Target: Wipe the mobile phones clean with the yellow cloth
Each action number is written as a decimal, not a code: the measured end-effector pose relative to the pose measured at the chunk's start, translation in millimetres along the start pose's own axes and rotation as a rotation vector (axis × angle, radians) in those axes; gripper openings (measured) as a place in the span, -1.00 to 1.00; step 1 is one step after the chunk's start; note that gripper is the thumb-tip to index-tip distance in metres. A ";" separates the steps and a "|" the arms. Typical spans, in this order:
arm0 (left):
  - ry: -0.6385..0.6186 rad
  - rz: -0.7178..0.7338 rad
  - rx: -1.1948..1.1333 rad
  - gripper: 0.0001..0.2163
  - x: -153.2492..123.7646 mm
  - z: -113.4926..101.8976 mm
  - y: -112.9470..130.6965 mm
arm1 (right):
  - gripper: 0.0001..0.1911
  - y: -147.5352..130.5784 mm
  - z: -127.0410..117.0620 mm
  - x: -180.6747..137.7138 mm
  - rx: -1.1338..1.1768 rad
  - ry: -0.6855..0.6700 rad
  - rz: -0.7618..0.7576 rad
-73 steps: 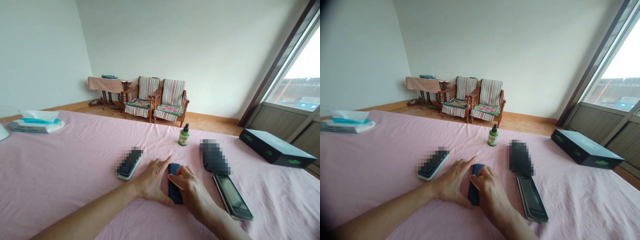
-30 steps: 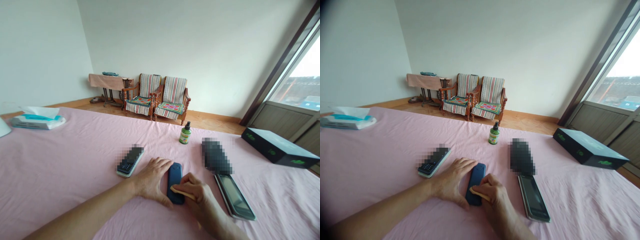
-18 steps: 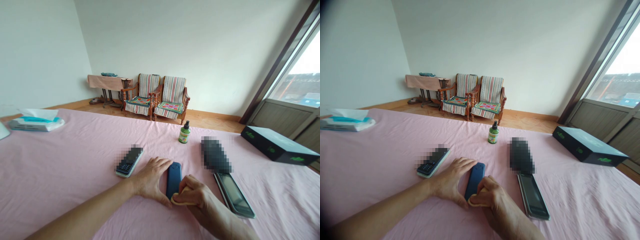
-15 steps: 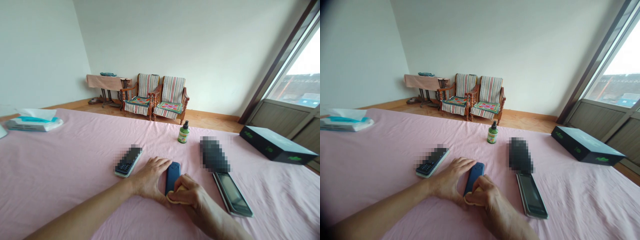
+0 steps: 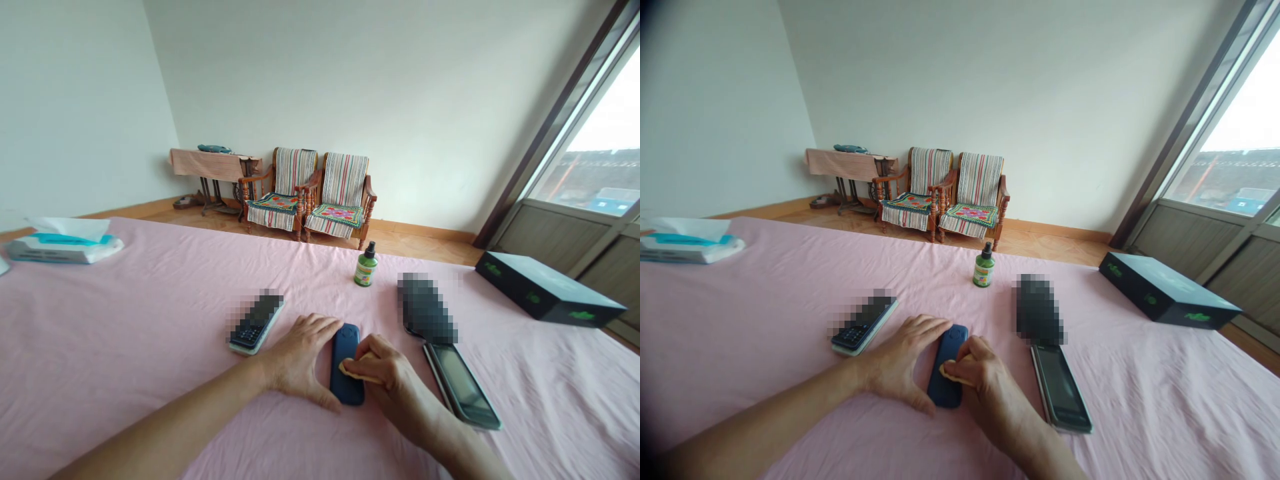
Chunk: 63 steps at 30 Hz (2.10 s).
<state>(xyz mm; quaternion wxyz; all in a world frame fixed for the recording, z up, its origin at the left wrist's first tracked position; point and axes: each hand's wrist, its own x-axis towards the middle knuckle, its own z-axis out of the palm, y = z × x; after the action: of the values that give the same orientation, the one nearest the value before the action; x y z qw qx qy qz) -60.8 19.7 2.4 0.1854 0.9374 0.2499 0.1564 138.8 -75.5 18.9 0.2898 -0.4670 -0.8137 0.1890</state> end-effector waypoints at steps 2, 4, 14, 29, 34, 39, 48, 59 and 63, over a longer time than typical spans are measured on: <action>-0.004 0.000 -0.003 0.03 0.0 -0.2 0.1 | -0.68 -1.9 -0.1 -1.0 0.004 -0.055 -0.013; -0.006 0.005 -0.004 0.03 0.1 -0.6 0.3 | -0.67 -1.6 -0.4 -1.8 0.018 -0.074 -0.005; -0.012 0.004 -0.004 0.05 0.1 -0.2 -0.7 | -0.69 3.3 9.1 -3.7 0.006 0.002 0.019; 0.007 0.019 0.006 0.03 -0.2 1.4 -2.0 | -0.68 28.9 20.9 24.9 -0.168 0.232 0.149; 0.008 0.015 0.012 0.04 -0.3 0.7 -1.1 | -0.70 26.3 25.0 22.1 -0.221 0.237 0.204; -0.011 0.000 0.013 0.06 1.1 -0.6 0.0 | -0.68 27.6 22.3 26.6 -0.223 0.253 0.198; -0.013 0.012 0.003 0.03 -0.1 -1.8 1.0 | -0.69 29.2 21.4 24.5 -0.189 0.245 0.204; -0.032 -0.048 -0.011 0.01 2.7 -1.7 1.9 | -0.68 19.6 19.9 25.6 -0.271 0.202 0.140; -0.010 -0.056 -0.027 -0.02 2.7 -1.7 2.6 | -0.70 18.7 21.5 33.2 -0.306 0.205 0.117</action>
<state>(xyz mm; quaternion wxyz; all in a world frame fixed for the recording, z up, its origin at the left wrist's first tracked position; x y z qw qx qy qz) -58.1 19.5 5.5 0.2037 0.9282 0.2730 0.1499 123.9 -38.3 1.6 0.2855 -0.5688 -0.7707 0.0310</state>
